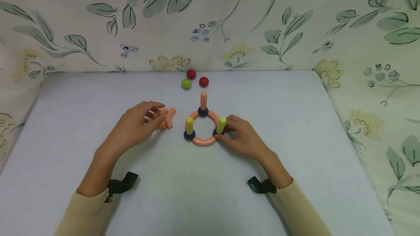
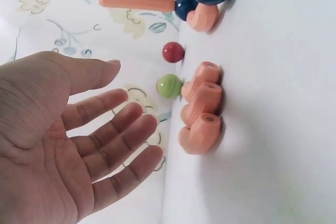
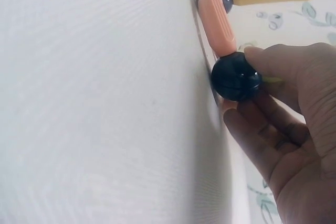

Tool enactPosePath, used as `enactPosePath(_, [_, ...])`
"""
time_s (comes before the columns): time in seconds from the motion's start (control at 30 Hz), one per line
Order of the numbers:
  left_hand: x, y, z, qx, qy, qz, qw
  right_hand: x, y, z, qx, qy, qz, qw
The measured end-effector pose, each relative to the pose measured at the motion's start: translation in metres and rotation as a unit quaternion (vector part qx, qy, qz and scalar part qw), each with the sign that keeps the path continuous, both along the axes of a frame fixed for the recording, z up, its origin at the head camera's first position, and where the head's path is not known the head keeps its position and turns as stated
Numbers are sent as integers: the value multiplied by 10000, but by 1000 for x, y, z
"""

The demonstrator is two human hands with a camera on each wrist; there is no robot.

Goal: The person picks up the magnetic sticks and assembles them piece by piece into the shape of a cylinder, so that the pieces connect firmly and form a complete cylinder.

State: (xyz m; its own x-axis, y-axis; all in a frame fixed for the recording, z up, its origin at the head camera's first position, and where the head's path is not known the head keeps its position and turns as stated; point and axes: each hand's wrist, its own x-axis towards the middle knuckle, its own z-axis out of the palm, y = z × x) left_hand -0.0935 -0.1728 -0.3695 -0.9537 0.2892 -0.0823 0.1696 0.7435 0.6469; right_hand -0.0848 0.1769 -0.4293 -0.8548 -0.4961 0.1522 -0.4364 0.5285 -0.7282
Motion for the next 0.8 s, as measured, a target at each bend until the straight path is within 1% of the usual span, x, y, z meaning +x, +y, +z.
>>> enactPosePath(0.17, [-11, -5, 10, -194, -101, 154, 9996, -1, -1, 0, -31, -1, -25, 10000])
enactPosePath(0.3, [-16, -10, 12, -351, -412, 198, 9983, -1, -1, -1, -33, -28, -26, 10000])
enactPosePath(0.37, [-17, -12, 10, -418, -590, 218, 9971, 0, -2, -1, -41, -31, -23, 10000])
enactPosePath(0.47, [-17, -14, 5, -471, -727, 266, 9959, 0, -2, -2, -59, -11, -15, 10000])
enactPosePath(0.63, [-18, -12, -4, -472, -749, 265, 9957, 1, -1, -1, -60, 38, -53, 10000])
enactPosePath(0.8, [-18, -10, -8, -530, -737, 209, 9957, 2, -1, 1, -20, 22, -74, 10000])
